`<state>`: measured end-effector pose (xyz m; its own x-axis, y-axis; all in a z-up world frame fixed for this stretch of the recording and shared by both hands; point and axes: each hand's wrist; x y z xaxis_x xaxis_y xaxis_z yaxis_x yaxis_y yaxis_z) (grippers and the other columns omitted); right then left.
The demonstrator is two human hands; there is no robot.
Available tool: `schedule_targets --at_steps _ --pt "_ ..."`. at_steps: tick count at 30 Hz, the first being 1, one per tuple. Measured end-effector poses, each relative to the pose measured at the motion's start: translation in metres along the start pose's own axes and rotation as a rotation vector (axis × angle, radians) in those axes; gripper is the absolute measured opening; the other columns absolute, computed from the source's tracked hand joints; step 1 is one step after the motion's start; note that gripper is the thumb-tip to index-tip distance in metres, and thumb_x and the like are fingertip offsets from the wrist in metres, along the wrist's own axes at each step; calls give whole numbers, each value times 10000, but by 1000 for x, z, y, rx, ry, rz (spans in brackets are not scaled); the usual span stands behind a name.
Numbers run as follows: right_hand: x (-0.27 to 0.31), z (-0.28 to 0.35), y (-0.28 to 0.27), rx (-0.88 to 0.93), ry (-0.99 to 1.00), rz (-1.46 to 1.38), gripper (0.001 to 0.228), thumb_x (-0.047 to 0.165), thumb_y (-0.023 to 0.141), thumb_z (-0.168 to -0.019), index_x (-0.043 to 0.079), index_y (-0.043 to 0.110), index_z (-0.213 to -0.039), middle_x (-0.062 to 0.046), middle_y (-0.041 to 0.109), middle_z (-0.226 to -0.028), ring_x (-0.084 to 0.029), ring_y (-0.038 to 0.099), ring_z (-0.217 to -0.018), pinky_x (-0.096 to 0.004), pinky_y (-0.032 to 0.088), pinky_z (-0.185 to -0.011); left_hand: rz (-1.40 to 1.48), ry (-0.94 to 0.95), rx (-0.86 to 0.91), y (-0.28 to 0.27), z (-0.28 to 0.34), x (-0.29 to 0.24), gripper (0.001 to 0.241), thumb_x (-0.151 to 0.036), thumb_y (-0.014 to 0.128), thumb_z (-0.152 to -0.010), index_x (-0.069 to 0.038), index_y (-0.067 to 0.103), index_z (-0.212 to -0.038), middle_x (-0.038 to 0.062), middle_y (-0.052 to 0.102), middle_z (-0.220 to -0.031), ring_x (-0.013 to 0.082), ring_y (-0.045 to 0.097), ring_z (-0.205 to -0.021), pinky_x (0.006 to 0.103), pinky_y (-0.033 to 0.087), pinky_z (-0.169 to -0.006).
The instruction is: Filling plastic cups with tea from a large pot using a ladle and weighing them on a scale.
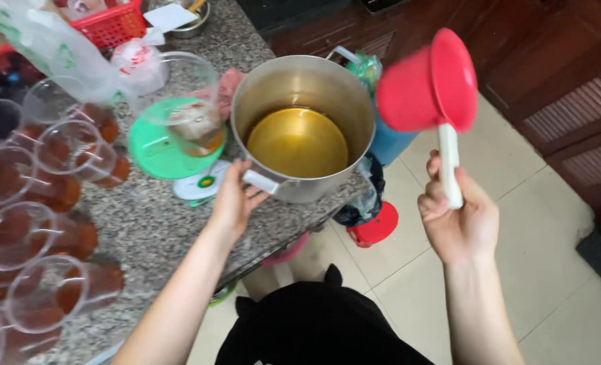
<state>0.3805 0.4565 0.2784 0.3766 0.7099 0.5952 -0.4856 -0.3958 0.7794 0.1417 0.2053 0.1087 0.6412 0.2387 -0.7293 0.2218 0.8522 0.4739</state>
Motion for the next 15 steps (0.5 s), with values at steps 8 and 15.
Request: schedule_targets --at_steps 8,15 --pt "50 -51 -115 -201 274 343 373 50 555 -853 51 561 -1226 -42 616 -895 -224 681 -790 -311 587 -700 127 -433 -107 45 21 -15 807 -686 639 -846 -28 493 -1291 277 619 -1248 504 633 -1221 607 508 -1059" --pt "56 -78 -162 -265 502 256 534 -17 486 -759 57 528 -1286 11 461 -925 -69 414 -662 -146 313 -459 272 -479 -339 91 -26 52 316 -42 728 -732 12 583 -1007 130 634 -861 402 750 -812 570 625 -825"
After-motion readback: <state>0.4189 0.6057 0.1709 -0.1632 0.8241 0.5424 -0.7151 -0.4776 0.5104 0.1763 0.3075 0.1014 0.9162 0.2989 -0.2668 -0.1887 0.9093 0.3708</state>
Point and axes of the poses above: each hand's wrist, its own z-axis away from the middle knuckle, its own y-axis out of the palm, x = y × z
